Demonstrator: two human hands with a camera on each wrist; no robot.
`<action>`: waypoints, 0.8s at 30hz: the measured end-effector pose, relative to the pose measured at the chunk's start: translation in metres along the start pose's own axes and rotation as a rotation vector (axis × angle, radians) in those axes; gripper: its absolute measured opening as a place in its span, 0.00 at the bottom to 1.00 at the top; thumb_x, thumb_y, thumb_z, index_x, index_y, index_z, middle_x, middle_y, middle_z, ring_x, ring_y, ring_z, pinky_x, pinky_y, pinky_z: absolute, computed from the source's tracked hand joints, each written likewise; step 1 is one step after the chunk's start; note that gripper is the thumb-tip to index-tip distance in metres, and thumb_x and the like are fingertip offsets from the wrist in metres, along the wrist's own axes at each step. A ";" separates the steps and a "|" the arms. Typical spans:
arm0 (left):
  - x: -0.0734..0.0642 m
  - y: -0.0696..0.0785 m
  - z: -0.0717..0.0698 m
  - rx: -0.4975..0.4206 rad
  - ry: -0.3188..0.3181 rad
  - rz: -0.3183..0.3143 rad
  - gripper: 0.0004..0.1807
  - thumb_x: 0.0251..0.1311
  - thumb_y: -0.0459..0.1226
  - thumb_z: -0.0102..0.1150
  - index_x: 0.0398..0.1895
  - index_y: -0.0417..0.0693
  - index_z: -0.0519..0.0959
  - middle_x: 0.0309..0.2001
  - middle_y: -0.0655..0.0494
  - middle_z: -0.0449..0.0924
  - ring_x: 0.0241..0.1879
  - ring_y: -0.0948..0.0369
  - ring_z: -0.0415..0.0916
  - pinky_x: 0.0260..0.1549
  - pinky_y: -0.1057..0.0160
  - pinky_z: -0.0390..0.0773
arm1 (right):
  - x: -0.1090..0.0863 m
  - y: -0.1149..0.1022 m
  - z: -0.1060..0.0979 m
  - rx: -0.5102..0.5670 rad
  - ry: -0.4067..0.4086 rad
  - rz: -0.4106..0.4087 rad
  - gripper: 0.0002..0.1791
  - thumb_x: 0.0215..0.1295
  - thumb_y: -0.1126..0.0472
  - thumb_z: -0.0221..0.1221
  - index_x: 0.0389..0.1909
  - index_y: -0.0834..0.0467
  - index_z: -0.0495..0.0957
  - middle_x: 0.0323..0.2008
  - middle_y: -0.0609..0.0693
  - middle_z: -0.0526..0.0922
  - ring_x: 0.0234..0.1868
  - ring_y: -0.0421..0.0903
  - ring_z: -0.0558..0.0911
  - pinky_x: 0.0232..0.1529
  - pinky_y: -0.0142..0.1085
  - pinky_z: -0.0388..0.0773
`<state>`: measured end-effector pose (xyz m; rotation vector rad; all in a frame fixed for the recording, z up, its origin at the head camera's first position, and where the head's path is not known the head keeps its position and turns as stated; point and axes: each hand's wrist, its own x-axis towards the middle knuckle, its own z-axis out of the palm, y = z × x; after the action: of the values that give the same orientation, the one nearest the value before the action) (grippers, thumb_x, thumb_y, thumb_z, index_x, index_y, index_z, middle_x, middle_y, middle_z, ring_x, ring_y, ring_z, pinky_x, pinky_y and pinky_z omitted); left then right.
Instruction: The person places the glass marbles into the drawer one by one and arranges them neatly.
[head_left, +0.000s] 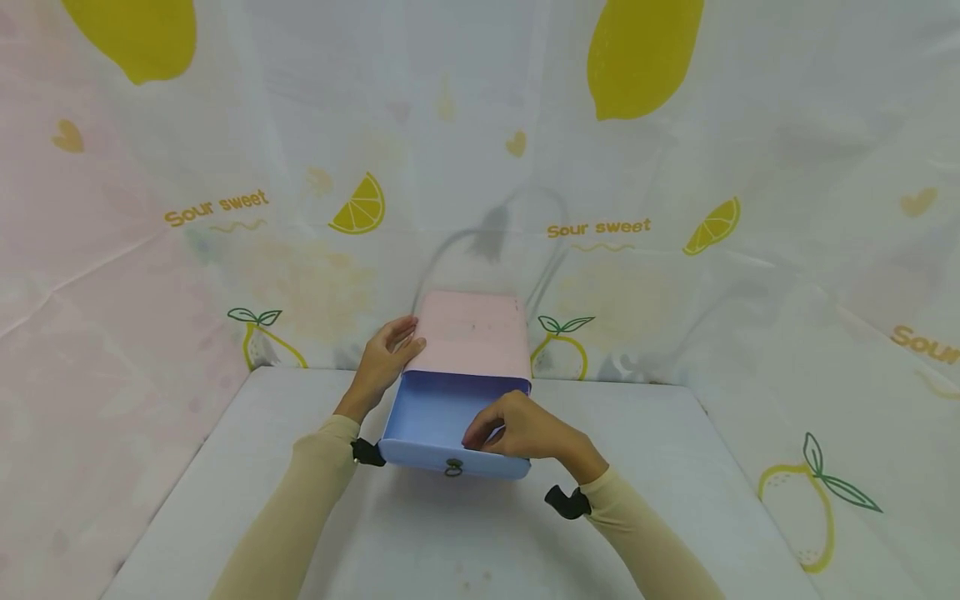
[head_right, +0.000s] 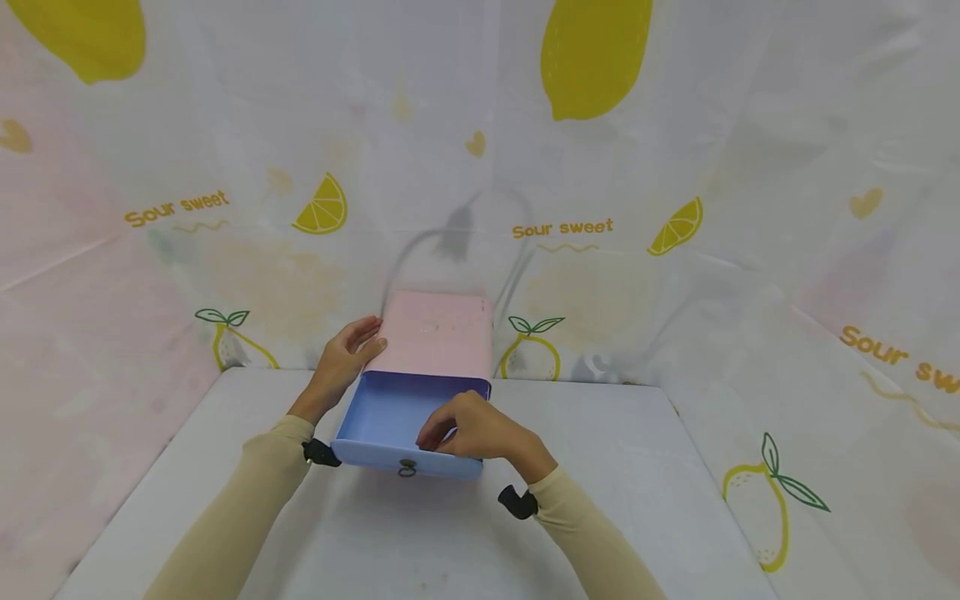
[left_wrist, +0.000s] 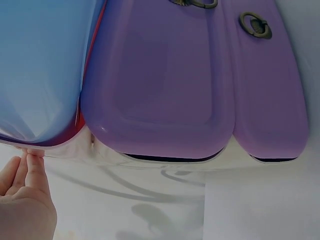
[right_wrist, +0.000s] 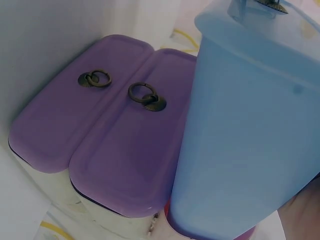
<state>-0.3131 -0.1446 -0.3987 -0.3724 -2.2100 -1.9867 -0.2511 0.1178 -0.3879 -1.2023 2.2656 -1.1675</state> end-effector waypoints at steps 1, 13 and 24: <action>0.000 0.000 0.000 -0.002 0.000 0.001 0.35 0.65 0.35 0.61 0.70 0.31 0.59 0.70 0.40 0.62 0.71 0.49 0.57 0.69 0.56 0.61 | 0.000 0.000 0.000 0.002 -0.001 -0.006 0.14 0.54 0.75 0.66 0.37 0.56 0.87 0.34 0.44 0.87 0.38 0.44 0.86 0.40 0.31 0.84; 0.000 0.001 0.001 0.017 0.001 -0.006 0.35 0.65 0.36 0.61 0.71 0.32 0.59 0.70 0.40 0.62 0.71 0.49 0.57 0.69 0.55 0.61 | -0.001 0.003 0.000 0.003 -0.005 -0.043 0.13 0.54 0.75 0.66 0.39 0.57 0.87 0.35 0.41 0.87 0.38 0.38 0.86 0.41 0.33 0.84; 0.000 0.001 0.001 0.006 -0.002 -0.008 0.35 0.65 0.36 0.61 0.70 0.32 0.59 0.70 0.40 0.62 0.71 0.50 0.58 0.68 0.57 0.61 | -0.003 0.002 0.002 0.025 0.017 -0.011 0.13 0.55 0.74 0.67 0.39 0.58 0.87 0.37 0.48 0.87 0.40 0.41 0.86 0.41 0.33 0.84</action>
<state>-0.3124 -0.1435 -0.3981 -0.3651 -2.2209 -1.9845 -0.2497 0.1200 -0.3911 -1.2013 2.2528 -1.2108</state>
